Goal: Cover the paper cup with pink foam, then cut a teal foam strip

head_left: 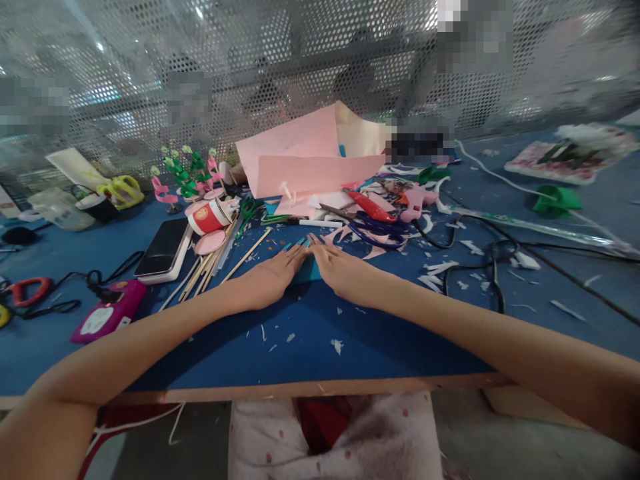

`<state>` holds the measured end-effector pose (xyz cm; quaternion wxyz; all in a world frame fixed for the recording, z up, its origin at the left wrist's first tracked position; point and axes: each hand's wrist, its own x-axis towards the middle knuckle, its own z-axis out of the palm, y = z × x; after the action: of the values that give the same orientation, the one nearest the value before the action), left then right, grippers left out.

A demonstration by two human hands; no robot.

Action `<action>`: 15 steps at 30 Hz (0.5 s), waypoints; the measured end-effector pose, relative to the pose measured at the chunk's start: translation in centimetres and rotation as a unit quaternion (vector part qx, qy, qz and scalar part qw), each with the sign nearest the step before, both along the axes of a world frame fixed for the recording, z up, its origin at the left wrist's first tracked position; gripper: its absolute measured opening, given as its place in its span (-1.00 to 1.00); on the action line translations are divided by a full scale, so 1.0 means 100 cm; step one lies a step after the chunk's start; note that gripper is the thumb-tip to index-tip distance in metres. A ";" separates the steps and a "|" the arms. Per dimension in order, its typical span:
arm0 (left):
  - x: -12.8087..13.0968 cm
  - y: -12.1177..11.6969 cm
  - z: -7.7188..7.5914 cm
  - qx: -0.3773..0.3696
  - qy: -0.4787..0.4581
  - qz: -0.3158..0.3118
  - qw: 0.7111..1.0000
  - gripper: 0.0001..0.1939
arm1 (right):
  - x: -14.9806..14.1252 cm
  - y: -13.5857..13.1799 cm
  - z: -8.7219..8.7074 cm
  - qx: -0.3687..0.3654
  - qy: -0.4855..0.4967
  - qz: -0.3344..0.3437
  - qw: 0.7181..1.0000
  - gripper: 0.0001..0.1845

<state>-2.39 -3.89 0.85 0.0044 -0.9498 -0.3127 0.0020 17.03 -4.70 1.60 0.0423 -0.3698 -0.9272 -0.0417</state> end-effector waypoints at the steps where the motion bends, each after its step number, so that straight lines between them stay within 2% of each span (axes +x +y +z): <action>1: 0.000 0.000 0.000 -0.001 0.002 -0.001 1.000 -0.36 | 0.000 0.000 0.001 0.002 0.004 0.003 1.000 -0.43; 6: 0.006 0.000 0.004 0.013 0.025 0.020 0.999 -0.36 | -0.003 0.001 -0.003 0.027 -0.006 0.002 1.000 -0.41; 10: 0.009 -0.001 0.010 0.039 0.040 0.025 0.998 -0.38 | -0.004 0.003 -0.007 0.053 -0.045 -0.013 0.997 -0.29; 12: 0.008 -0.001 0.010 0.053 0.046 0.023 0.997 -0.39 | -0.003 0.004 -0.006 0.051 -0.068 -0.021 0.996 -0.24; 15: 0.005 -0.001 0.010 0.063 0.057 0.030 0.996 -0.43 | 0.001 0.007 -0.004 0.032 -0.059 -0.037 0.997 -0.28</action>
<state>-1.91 -3.96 1.80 0.0824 -0.9362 -0.3397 0.0362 17.17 -3.99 1.21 -0.0018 -0.3992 -0.9120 -0.0947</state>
